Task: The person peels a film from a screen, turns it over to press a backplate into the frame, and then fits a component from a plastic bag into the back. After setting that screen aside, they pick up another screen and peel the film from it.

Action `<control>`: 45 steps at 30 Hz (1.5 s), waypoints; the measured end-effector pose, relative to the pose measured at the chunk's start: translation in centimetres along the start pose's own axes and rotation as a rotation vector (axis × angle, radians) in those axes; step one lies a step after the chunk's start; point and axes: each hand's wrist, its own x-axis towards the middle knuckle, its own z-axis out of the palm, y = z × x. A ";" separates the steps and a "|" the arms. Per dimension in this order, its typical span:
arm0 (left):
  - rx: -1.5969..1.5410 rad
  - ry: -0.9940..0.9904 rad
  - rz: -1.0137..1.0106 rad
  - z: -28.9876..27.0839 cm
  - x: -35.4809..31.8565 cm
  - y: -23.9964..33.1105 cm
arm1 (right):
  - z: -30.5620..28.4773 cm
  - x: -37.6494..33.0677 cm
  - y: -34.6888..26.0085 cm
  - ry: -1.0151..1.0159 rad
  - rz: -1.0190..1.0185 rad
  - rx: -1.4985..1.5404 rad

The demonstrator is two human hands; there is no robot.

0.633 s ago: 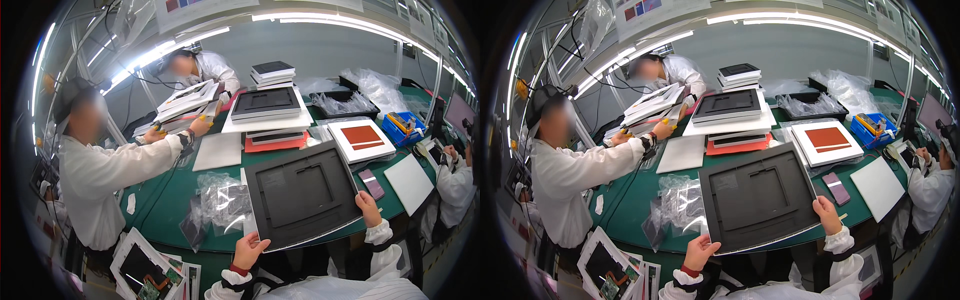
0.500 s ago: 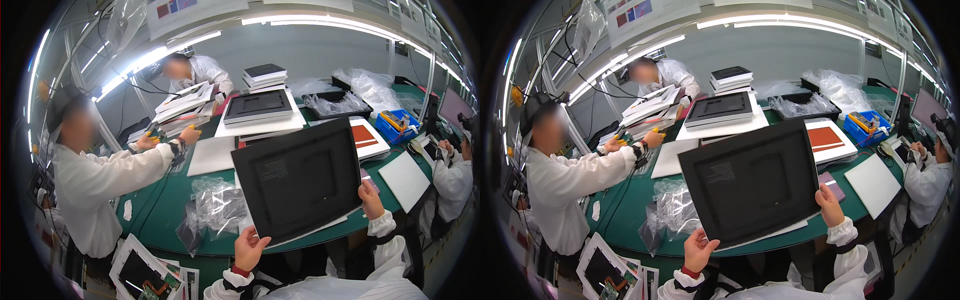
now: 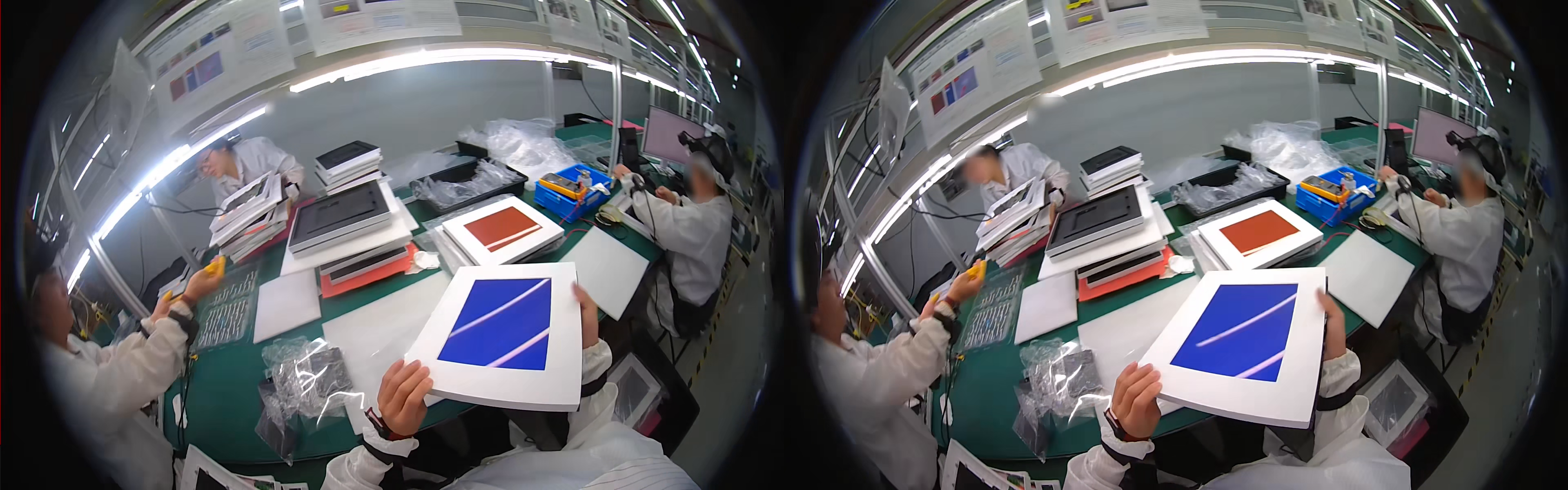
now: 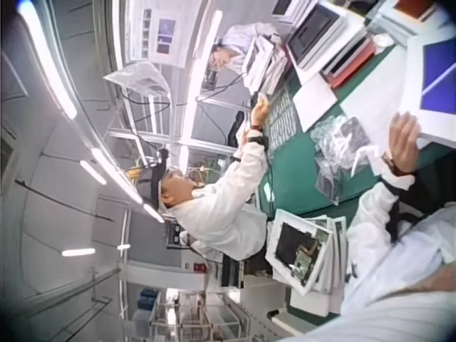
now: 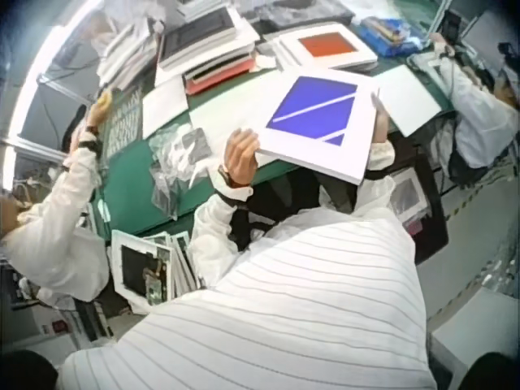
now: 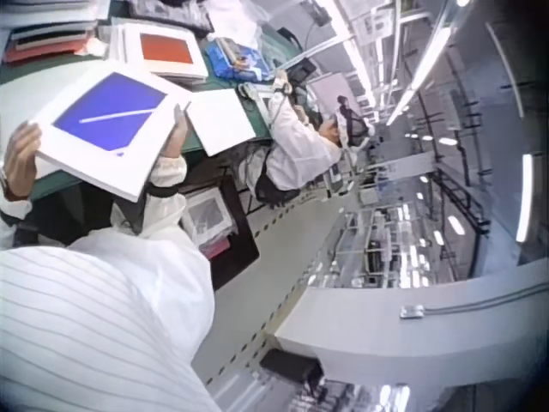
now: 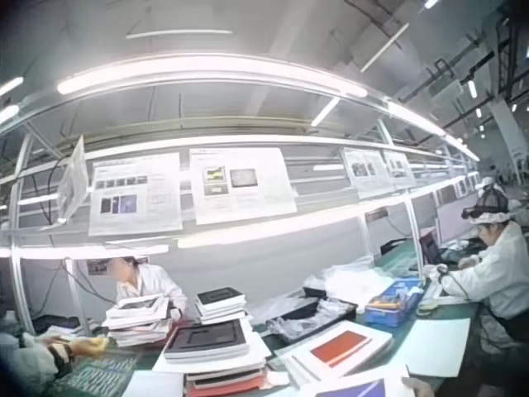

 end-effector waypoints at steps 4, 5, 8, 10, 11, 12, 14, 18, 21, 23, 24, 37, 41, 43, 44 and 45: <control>-0.016 0.006 -0.006 0.9 0.4 -0.6 | -0.9 -2.8 -0.5 0.059 0.187 0.038; -0.035 0.003 -0.019 1.2 0.7 -0.3 | -1.8 -3.3 -0.6 0.063 0.168 0.048; -0.054 -0.074 -0.068 3.3 2.3 1.1 | -3.4 -5.2 -2.4 0.100 0.082 0.055; -0.021 -0.125 -0.091 4.1 2.6 1.7 | -5.2 -6.2 -3.4 0.163 0.024 0.020; -0.059 -0.120 -0.170 4.1 3.0 2.2 | -6.6 -6.7 -4.0 0.221 -0.074 0.031; -0.094 -0.118 -0.251 4.3 3.3 2.4 | -7.8 -7.0 -4.5 0.276 -0.172 0.042; -0.107 -0.096 -0.343 4.6 2.2 1.9 | -11.1 -6.3 -5.6 0.356 -0.291 0.037; -0.045 -0.142 -0.330 2.5 1.5 1.8 | -14.7 -4.3 -8.7 0.510 -0.498 -0.020; -0.046 -0.143 -0.485 1.4 0.0 1.7 | -20.5 -2.0 -11.0 0.558 -0.518 0.021; -0.003 -0.151 -0.541 0.2 -1.0 1.8 | -24.0 0.0 -13.1 0.537 -0.481 -0.006; 0.028 -0.152 -0.614 -0.3 -1.4 2.0 | -24.8 1.0 -14.3 0.533 -0.465 -0.016; 0.197 0.067 -1.153 -6.0 -6.6 0.2 | -37.1 10.0 -17.3 0.463 -0.138 -0.157; 0.471 -0.183 -1.023 -6.2 -8.7 -1.0 | -40.4 11.0 -18.3 0.414 -0.045 -0.164; 0.623 -0.369 -0.948 -5.4 -9.3 -1.9 | -43.5 12.0 -19.2 0.455 -0.081 -0.306; 0.661 -0.445 -0.921 -5.2 -9.6 -2.5 | -45.0 12.2 -19.9 0.516 -0.133 -0.434; 0.662 -0.449 -0.925 -5.1 -10.1 -3.1 | -45.7 12.7 -20.5 0.569 -0.051 -0.389</control>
